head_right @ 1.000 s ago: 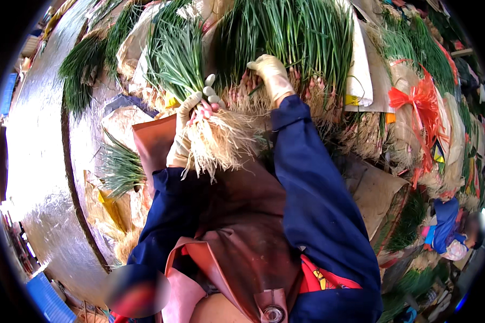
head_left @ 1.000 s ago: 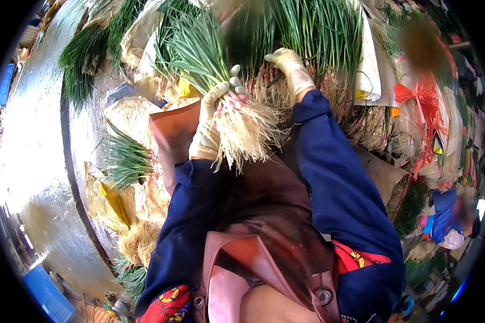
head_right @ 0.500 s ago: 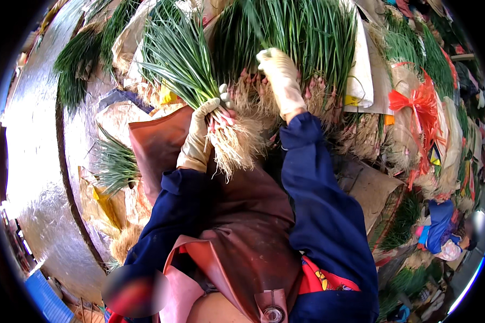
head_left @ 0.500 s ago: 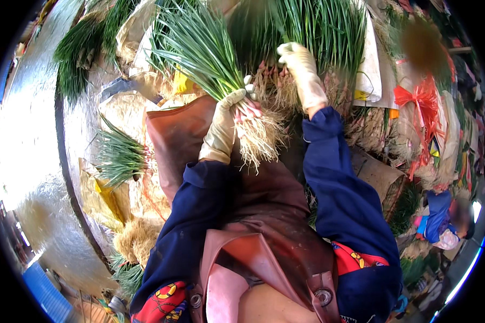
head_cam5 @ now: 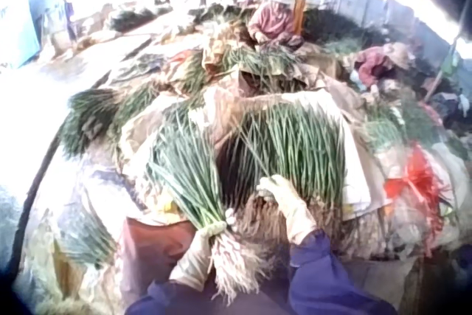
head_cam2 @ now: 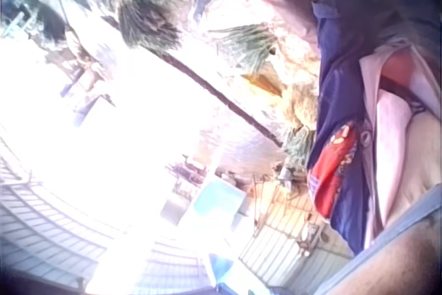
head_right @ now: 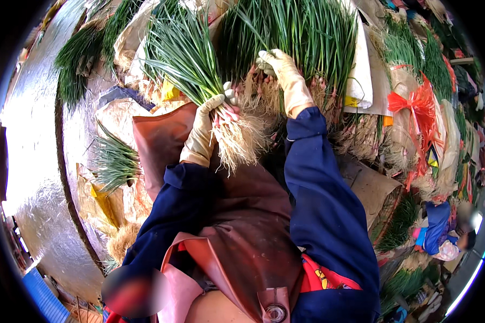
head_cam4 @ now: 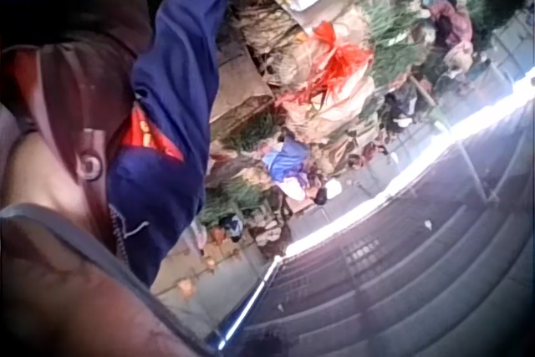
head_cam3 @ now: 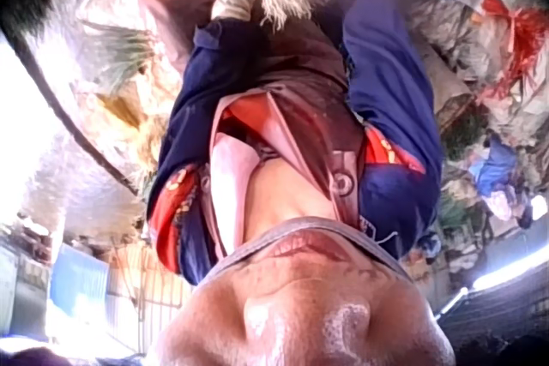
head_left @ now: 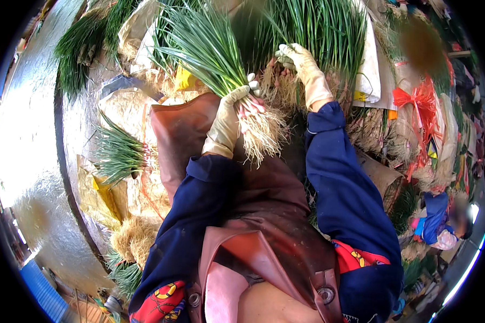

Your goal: The person, wearing gloves and an apron, gathers bundles of green onions, removes loose or damaged outer layers by hand, and secures the roots of each bunch using a red tie.

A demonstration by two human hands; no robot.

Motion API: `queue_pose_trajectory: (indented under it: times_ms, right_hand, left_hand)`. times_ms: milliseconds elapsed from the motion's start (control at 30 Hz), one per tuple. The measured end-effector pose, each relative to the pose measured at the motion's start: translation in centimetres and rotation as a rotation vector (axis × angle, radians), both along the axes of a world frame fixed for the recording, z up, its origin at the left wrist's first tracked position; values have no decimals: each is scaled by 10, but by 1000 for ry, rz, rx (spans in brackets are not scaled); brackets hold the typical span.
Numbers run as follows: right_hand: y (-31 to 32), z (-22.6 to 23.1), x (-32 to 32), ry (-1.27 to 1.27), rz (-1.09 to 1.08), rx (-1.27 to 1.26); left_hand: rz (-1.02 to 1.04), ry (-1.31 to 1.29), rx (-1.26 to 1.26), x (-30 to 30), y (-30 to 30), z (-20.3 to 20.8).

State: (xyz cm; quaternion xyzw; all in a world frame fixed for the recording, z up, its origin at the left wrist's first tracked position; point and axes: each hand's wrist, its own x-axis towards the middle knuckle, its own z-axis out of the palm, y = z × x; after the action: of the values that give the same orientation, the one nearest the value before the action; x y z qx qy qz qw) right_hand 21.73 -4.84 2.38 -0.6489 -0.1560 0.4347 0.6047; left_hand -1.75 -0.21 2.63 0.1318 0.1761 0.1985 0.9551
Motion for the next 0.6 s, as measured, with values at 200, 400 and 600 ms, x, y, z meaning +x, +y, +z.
queue_pose_trajectory:
  times_ms: [200, 400, 600]
  right_hand:
    - [-79, 57, -15, -84, -59, -12]
    - [-152, 55, -11, 125, -134, 312]
    - [-137, 57, -61, -109, 97, 93]
  left_hand:
    - [2, 15, -3, 5, -4, 4]
    - [-132, -20, -27, 5, -6, -10]
    - [-397, 56, -107, 4, -39, -5]
